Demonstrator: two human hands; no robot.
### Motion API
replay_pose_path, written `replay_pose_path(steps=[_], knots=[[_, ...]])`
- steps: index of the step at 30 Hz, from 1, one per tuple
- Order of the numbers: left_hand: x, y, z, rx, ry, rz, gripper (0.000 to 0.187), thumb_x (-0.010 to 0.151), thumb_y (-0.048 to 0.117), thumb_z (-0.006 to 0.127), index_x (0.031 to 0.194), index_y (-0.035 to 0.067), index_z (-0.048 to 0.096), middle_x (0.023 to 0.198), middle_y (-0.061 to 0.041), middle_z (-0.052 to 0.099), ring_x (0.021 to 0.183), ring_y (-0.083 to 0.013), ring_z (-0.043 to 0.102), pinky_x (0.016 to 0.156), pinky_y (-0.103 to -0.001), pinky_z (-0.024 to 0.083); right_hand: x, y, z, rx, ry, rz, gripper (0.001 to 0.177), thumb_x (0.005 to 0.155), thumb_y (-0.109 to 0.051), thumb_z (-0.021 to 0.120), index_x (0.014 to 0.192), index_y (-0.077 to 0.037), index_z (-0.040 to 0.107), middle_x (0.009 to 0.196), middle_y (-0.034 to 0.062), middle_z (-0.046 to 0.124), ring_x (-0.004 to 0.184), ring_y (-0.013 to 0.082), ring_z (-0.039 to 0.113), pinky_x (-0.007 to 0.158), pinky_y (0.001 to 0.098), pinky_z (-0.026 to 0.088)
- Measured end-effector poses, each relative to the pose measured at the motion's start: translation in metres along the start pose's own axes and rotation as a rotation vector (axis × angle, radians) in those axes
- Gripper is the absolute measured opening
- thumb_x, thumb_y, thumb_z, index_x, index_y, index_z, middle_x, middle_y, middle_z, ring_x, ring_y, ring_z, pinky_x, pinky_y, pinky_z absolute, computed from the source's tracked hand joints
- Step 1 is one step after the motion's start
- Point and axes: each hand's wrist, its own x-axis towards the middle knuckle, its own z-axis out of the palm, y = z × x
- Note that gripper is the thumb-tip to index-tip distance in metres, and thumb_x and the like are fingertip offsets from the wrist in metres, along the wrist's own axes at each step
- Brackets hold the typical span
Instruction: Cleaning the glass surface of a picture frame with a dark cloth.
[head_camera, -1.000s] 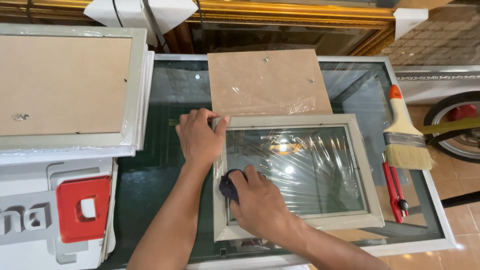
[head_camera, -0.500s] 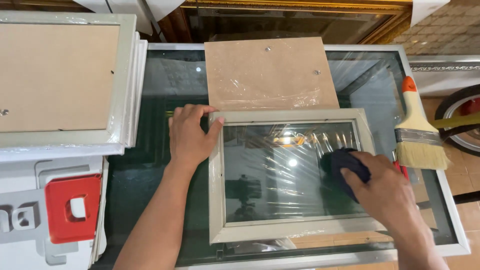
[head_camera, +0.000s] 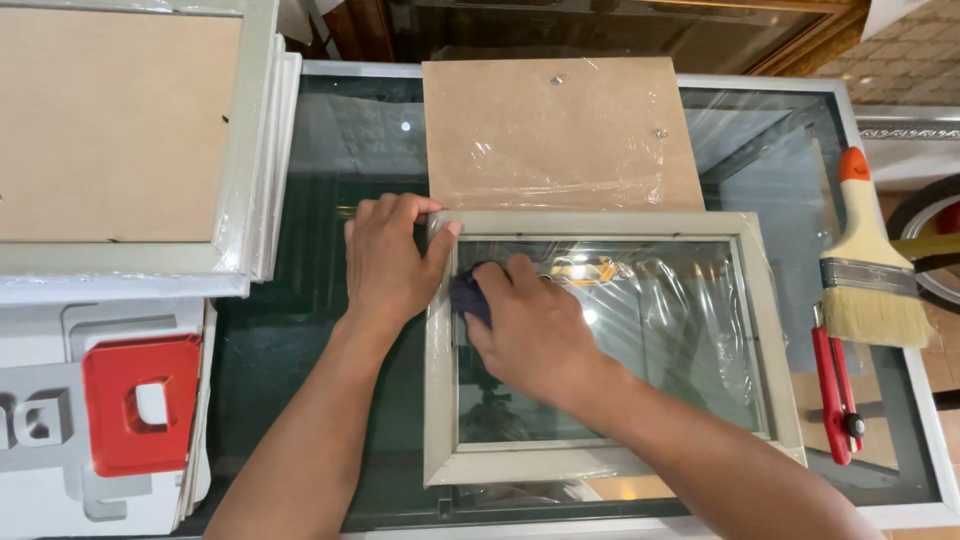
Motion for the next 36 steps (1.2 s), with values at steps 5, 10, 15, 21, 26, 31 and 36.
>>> replay_pose_path(steps=[5, 10, 15, 21, 26, 31, 36], knots=[[0.000, 0.003, -0.004, -0.023, 0.002, -0.008, 0.026, 0.090, 0.039, 0.076, 0.106, 0.020, 0.070, 0.093, -0.001, 0.062, 0.105, -0.0271, 0.060, 0.090, -0.041, 0.042, 0.000, 0.028, -0.042, -0.027, -0.145, 0.180, 0.043, 0.091, -0.038, 0.058, 0.128, -0.017, 0.063, 0.110, 0.0137, 0.064, 0.095, 0.0500, 0.071, 0.075, 0.0568, 0.060], [0.000, 0.003, -0.001, -0.027, -0.008, -0.027, 0.026, 0.091, 0.039, 0.075, 0.107, 0.019, 0.071, 0.093, 0.001, 0.062, 0.104, -0.0248, 0.059, 0.091, -0.040, 0.041, -0.039, 0.124, -0.068, -0.156, -0.119, 0.589, 0.045, 0.092, -0.041, 0.060, 0.133, -0.024, 0.070, 0.124, 0.0129, 0.072, 0.112, 0.0423, 0.072, 0.093, 0.0543, 0.058], [0.001, 0.002, 0.000, -0.017, -0.005, -0.025, 0.026, 0.091, 0.040, 0.075, 0.107, 0.020, 0.070, 0.093, 0.000, 0.062, 0.104, -0.0258, 0.059, 0.089, -0.041, 0.042, -0.056, 0.183, -0.071, -0.184, -0.089, 0.813, 0.051, 0.092, -0.054, 0.055, 0.134, -0.030, 0.072, 0.117, 0.0146, 0.079, 0.110, 0.0410, 0.074, 0.093, 0.0517, 0.059], [0.001, 0.005, -0.004, -0.011, -0.012, -0.021, 0.026, 0.092, 0.041, 0.074, 0.106, 0.020, 0.071, 0.093, 0.000, 0.063, 0.102, -0.0259, 0.060, 0.089, -0.041, 0.042, -0.026, 0.090, -0.055, -0.207, -0.126, 0.555, 0.044, 0.091, -0.045, 0.058, 0.121, -0.017, 0.073, 0.107, 0.0152, 0.075, 0.101, 0.0418, 0.076, 0.089, 0.0513, 0.061], [0.000, 0.002, -0.003, -0.009, -0.009, -0.007, 0.026, 0.092, 0.040, 0.074, 0.108, 0.020, 0.071, 0.094, -0.001, 0.063, 0.104, -0.0272, 0.060, 0.090, -0.042, 0.042, 0.010, 0.018, -0.037, -0.073, -0.159, 0.194, 0.042, 0.090, -0.042, 0.059, 0.117, -0.012, 0.069, 0.106, 0.0163, 0.070, 0.094, 0.0468, 0.073, 0.081, 0.0542, 0.060], [-0.001, -0.003, -0.002, 0.013, -0.020, 0.001, 0.029, 0.091, 0.042, 0.074, 0.111, 0.023, 0.068, 0.095, -0.001, 0.061, 0.107, -0.0283, 0.059, 0.089, -0.043, 0.043, 0.039, -0.011, -0.039, -0.024, -0.126, -0.093, 0.034, 0.089, -0.028, 0.063, 0.111, -0.004, 0.071, 0.098, 0.0176, 0.066, 0.083, 0.0474, 0.073, 0.069, 0.0523, 0.061], [0.000, 0.001, -0.004, -0.018, -0.015, -0.019, 0.026, 0.094, 0.041, 0.073, 0.109, 0.021, 0.070, 0.095, -0.001, 0.062, 0.105, -0.0290, 0.060, 0.089, -0.043, 0.044, 0.035, 0.027, -0.059, -0.008, -0.273, 0.082, 0.040, 0.090, -0.032, 0.060, 0.121, -0.009, 0.070, 0.106, 0.0227, 0.068, 0.098, 0.0532, 0.070, 0.080, 0.0608, 0.059]])
